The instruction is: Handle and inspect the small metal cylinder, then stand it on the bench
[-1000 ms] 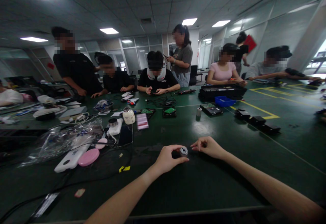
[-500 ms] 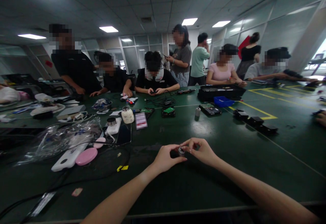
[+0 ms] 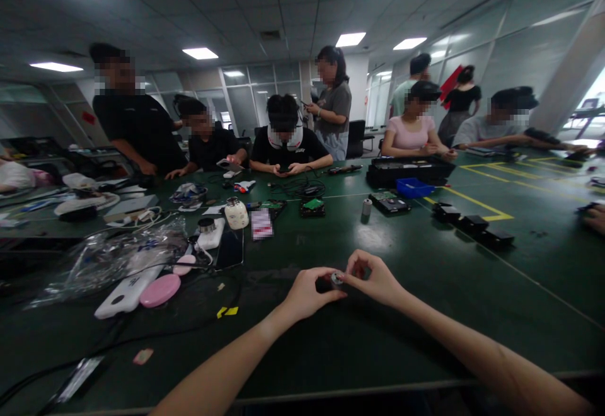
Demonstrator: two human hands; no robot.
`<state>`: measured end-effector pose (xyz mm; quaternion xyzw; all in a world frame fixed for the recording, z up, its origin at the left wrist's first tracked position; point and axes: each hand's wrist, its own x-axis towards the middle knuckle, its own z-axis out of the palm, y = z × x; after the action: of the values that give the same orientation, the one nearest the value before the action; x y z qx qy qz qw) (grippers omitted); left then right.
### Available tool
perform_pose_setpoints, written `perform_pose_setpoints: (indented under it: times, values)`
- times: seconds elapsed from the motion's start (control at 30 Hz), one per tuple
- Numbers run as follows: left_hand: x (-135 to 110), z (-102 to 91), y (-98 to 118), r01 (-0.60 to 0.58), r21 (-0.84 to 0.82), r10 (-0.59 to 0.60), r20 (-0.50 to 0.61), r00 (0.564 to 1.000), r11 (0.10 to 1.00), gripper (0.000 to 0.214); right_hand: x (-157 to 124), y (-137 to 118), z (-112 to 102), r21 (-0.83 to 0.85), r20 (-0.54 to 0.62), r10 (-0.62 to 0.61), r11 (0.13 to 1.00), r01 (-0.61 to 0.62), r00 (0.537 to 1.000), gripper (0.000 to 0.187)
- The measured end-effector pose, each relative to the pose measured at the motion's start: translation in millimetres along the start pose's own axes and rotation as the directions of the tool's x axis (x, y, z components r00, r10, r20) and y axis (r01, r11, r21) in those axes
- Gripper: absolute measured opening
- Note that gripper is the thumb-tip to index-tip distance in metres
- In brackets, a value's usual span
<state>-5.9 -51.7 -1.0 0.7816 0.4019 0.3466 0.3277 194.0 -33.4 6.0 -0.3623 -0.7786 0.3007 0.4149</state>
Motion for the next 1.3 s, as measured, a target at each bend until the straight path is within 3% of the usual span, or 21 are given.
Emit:
perform_pose_setpoints:
  times: [0.23,0.37,0.5,0.73,0.93,1.07,1.3]
  values:
    - [-1,-0.4,-1,-0.015,0.005,0.015,-0.007,1.0,1.0,0.037,-1,-8,3,0.064,0.097,-0.024,0.998,0.018,0.995,0.014]
    - [0,0.2,-3,-0.006,0.01,0.006,-0.016,1.0,1.0,0.039,4,-6,5,0.121,0.02,-0.001,0.993,-0.002,1.0,0.017]
    - [1,0.6,-3,0.034,0.03,-0.033,-0.025,0.999,0.999,0.041,10,8,-11,0.166,-0.048,0.031,0.986,-0.022,0.998,0.022]
    - [0,-1.5,0,0.035,0.01,-0.035,-0.014,0.999,0.999,0.042,2,47,-42,0.129,0.251,0.133,0.977,-0.17,0.959,0.026]
    - [-1,-1.9,0,0.033,0.004,-0.033,-0.009,0.999,0.999,0.042,1,51,-38,0.157,0.328,0.138,0.968,-0.198,0.935,0.026]
    - [-1,-1.3,0,0.025,0.01,-0.025,-0.008,1.0,1.0,0.041,1,50,-34,0.202,0.282,0.135,0.959,-0.197,0.95,0.027]
    - [0,-0.5,-4,-0.005,-0.003,0.004,-0.014,1.0,1.0,0.04,3,15,-10,0.29,0.0,0.04,0.956,-0.039,0.999,0.024]
